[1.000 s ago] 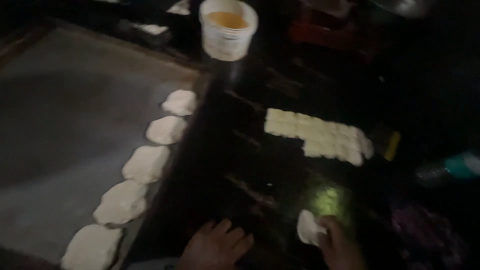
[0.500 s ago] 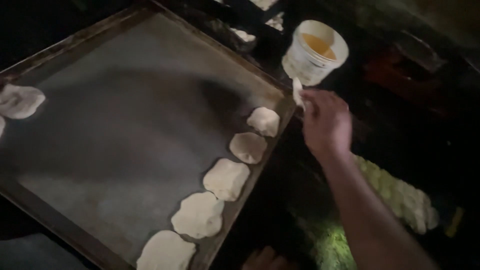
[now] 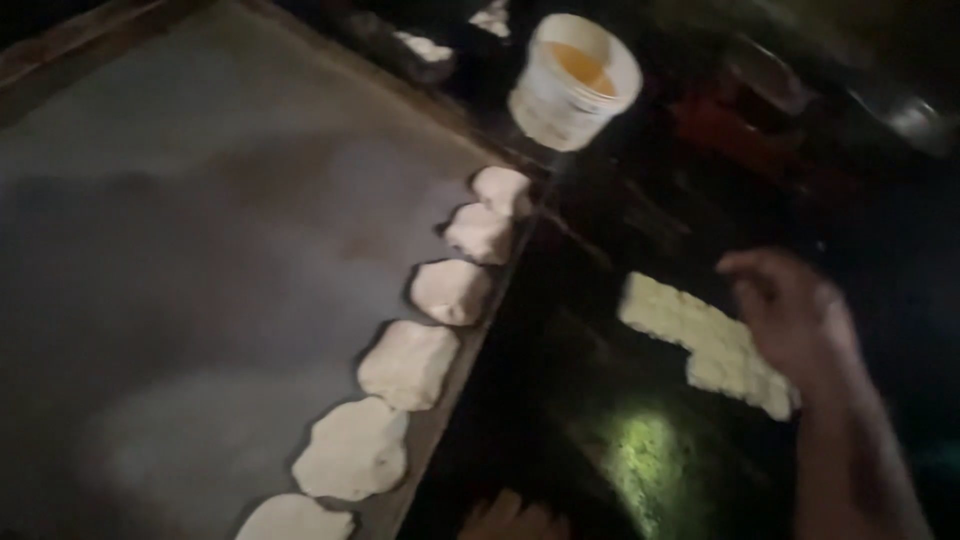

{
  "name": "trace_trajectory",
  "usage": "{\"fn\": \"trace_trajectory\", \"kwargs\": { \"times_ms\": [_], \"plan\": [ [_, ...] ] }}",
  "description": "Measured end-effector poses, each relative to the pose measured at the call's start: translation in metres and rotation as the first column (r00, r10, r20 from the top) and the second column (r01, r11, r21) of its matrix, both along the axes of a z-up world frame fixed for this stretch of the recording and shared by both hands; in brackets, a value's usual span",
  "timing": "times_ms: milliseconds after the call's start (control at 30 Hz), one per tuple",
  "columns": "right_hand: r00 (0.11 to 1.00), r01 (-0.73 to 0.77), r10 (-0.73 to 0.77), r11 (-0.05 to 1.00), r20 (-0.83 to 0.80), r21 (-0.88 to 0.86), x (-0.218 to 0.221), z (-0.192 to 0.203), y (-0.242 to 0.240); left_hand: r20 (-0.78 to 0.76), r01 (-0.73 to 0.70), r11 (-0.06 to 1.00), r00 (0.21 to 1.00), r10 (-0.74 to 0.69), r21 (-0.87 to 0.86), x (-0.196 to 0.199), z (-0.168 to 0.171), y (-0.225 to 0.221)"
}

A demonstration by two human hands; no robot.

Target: The person flattens pieces of dough and arranges them on a metal tray.

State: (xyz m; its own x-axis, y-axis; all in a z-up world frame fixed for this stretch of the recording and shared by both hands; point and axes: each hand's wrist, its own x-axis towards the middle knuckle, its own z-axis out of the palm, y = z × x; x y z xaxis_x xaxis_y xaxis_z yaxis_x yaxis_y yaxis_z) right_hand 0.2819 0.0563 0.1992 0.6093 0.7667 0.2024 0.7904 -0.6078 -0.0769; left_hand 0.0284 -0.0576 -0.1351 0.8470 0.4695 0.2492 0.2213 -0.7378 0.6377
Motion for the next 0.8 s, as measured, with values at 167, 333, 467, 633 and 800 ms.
{"fn": "trace_trajectory", "kwargs": {
  "times_ms": [167, 333, 467, 633, 800],
  "plan": [
    [0.997, 0.076, -0.052, 0.834, 0.059, -0.547, 0.060, -0.091, -0.068, -0.135, 0.125, 0.988, 0.984, -0.113, 0.087, 0.015, -0.091, 0.014],
    [0.992, -0.110, 0.113, 0.991, 0.047, -0.073, 0.108, -0.156, -0.128, -0.129, 0.083, 0.994, 0.989, -0.073, 0.077, -0.028, 0.089, 0.049],
    [0.915, 0.173, -0.085, 0.966, -0.395, 0.194, 0.014, -0.048, -0.173, -0.262, -0.168, 0.985, 0.949, 0.174, 0.046, -0.031, 0.134, 0.056],
    [0.951, -0.127, 0.212, 0.931, -0.225, 0.341, -0.021, -0.137, -0.252, -0.255, -0.394, 0.896, 0.862, 0.438, 0.206, -0.016, 0.160, 0.049],
    [0.918, -0.395, 0.396, 0.917, -0.015, 0.065, -0.037, -0.165, -0.278, -0.241, -0.435, 0.836, 0.818, 0.523, 0.335, -0.012, 0.174, 0.045]
  ]
}}
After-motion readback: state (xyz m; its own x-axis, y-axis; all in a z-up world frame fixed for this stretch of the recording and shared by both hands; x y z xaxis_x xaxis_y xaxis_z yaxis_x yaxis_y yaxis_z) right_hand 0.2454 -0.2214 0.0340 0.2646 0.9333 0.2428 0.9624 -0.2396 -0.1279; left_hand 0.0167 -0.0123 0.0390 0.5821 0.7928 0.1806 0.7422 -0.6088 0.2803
